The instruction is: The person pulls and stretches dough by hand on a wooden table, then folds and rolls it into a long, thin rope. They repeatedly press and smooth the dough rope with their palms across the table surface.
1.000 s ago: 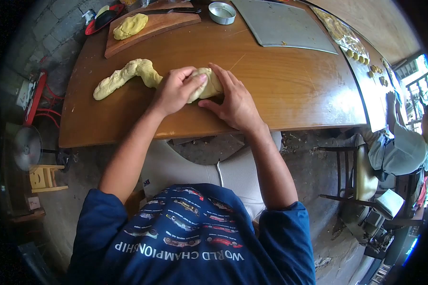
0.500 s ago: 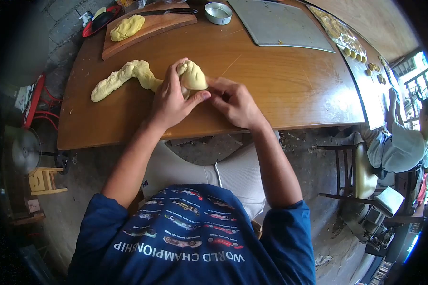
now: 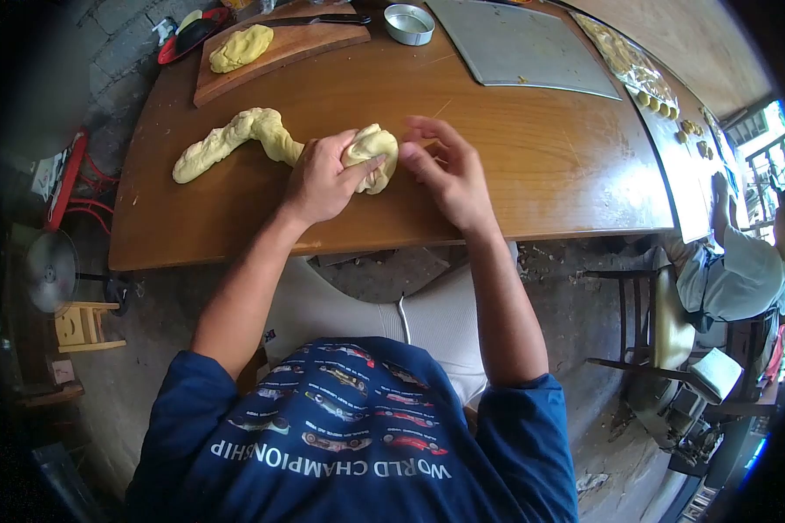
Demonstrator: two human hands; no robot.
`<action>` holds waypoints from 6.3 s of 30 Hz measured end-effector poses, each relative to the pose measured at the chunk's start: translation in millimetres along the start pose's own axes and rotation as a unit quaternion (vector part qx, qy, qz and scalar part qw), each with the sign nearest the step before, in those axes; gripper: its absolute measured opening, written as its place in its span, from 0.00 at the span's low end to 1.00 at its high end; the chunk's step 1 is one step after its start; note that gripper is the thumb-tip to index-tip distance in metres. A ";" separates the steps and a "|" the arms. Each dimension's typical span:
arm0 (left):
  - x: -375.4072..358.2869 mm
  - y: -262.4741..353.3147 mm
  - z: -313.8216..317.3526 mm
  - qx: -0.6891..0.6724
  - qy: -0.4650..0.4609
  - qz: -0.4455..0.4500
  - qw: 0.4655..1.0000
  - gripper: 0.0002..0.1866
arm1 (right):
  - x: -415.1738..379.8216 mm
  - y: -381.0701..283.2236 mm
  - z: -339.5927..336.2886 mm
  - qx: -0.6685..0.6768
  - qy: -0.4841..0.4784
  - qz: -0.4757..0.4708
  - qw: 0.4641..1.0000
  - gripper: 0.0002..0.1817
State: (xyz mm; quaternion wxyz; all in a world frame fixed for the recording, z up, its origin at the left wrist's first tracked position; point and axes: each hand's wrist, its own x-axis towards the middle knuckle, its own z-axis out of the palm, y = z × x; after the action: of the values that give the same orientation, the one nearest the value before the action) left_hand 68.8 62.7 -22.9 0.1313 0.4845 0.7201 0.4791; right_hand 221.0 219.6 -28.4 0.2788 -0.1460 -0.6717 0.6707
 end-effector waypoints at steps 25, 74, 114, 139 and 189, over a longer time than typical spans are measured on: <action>-8.6 -4.5 4.5 0.041 0.036 0.078 0.995 0.20 | -1.7 10.2 3.8 -0.098 -0.056 0.002 0.994 0.20; -21.3 -0.6 11.3 0.115 0.062 0.096 0.987 0.17 | -6.4 -3.0 8.3 -0.333 -0.079 -0.124 0.931 0.35; -23.3 -8.1 3.0 -0.058 0.009 0.004 0.998 0.17 | -3.5 -6.9 22.9 -0.068 -0.177 -0.002 0.982 0.35; -28.4 3.6 -1.8 -0.022 -0.014 -0.002 1.000 0.30 | -14.5 12.3 11.6 0.082 -0.079 -0.022 0.993 0.21; -22.9 -9.5 4.1 -0.140 0.059 0.116 0.981 0.25 | -3.6 -10.2 7.2 0.052 -0.205 0.097 0.973 0.28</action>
State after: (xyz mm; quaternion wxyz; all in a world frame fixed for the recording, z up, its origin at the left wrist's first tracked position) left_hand 77.5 45.4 -39.0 0.0987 0.5124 0.5909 0.6152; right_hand 221.5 211.0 -18.7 0.0764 -0.0555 -0.6614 0.7440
